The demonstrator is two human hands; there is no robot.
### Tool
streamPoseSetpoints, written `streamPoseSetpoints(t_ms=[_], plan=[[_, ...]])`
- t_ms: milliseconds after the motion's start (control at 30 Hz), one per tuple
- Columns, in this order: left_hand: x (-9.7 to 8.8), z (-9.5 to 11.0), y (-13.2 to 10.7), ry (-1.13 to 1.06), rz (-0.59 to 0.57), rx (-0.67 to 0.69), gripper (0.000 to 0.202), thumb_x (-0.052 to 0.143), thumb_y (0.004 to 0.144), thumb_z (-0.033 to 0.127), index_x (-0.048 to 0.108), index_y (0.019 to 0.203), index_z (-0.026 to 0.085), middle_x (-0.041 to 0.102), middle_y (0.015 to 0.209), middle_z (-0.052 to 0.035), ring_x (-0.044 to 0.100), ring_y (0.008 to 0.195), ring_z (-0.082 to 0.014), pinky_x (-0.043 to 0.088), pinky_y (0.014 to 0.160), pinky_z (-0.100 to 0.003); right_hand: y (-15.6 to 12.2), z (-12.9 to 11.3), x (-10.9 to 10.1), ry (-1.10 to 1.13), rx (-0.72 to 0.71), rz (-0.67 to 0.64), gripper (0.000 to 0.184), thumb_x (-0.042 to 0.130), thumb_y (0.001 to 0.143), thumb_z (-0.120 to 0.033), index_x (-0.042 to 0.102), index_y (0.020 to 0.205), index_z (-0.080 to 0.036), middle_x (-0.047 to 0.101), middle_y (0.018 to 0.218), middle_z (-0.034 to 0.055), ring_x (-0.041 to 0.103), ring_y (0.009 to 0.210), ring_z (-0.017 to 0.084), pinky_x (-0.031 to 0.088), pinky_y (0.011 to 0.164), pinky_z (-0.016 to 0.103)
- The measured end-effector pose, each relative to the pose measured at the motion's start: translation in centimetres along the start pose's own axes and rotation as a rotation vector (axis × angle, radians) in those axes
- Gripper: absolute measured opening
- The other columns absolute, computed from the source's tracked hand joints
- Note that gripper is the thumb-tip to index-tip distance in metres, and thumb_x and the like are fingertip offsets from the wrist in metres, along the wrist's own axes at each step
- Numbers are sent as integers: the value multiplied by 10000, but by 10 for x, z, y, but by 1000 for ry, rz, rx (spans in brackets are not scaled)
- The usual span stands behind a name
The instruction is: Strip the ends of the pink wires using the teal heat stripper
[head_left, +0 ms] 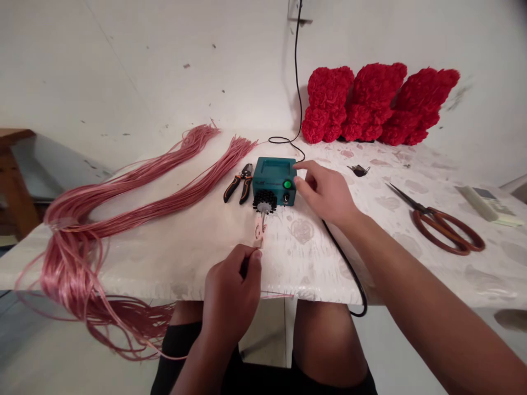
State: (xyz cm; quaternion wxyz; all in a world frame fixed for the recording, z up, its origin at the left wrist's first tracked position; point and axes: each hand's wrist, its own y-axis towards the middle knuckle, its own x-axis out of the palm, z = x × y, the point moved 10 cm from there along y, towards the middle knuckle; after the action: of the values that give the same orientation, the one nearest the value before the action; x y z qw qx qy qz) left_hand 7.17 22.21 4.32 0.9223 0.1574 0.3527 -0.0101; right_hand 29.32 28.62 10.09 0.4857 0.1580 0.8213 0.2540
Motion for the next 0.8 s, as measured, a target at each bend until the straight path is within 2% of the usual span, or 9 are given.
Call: streamPoseSetpoints(t_ms=[67, 133, 233, 400, 567, 800], plan=[[1, -3, 0, -58, -6, -30, 195, 548, 932, 288, 644, 783, 205, 500, 429, 66, 494, 426, -129, 362, 495, -238, 8, 11, 11, -32, 40, -52, 386, 467, 1004, -416, 632, 1266, -186, 727, 805, 43, 655, 726, 231, 404, 624, 309], [3, -6, 1, -109, -21, -63, 199, 551, 923, 291, 644, 770, 203, 497, 418, 69, 480, 412, -123, 362, 483, -235, 10, 14, 26, -29, 42, -93, 426, 408, 1037, -464, 611, 1306, -203, 761, 923, 71, 682, 802, 255, 420, 646, 316], [5, -10, 2, -138, -44, -90, 219, 550, 922, 316, 648, 765, 200, 489, 402, 77, 463, 388, -115, 369, 469, -232, 6, 12, 36, -19, 44, -61, 431, 366, 1058, -485, 617, 1300, -231, 767, 1063, 84, 697, 898, 271, 450, 696, 327], [5, -14, 3, -153, -48, -126, 226, 552, 917, 327, 645, 756, 200, 451, 375, 88, 423, 353, -106, 355, 450, -233, 2, 11, 38, -40, 58, -34, 425, 364, 1060, -496, 629, 1277, -245, 759, 1094, 74, 702, 931, 280, 464, 713, 334], [2, -12, 1, -143, -39, -121, 224, 567, 897, 314, 641, 721, 198, 470, 423, 71, 442, 407, -113, 352, 470, -236, 2, 13, 37, -27, 61, -25, 432, 361, 1058, -504, 628, 1280, -246, 757, 1102, 76, 701, 942, 286, 466, 715, 340], [-14, -2, -22, -153, -52, -115, 211, 569, 898, 292, 635, 725, 190, 551, 570, 42, 513, 557, -128, 378, 554, -243, 1, 11, 37, -8, 62, -16, 449, 357, 1053, -515, 634, 1277, -242, 756, 1109, 86, 694, 941, 284, 476, 726, 342]])
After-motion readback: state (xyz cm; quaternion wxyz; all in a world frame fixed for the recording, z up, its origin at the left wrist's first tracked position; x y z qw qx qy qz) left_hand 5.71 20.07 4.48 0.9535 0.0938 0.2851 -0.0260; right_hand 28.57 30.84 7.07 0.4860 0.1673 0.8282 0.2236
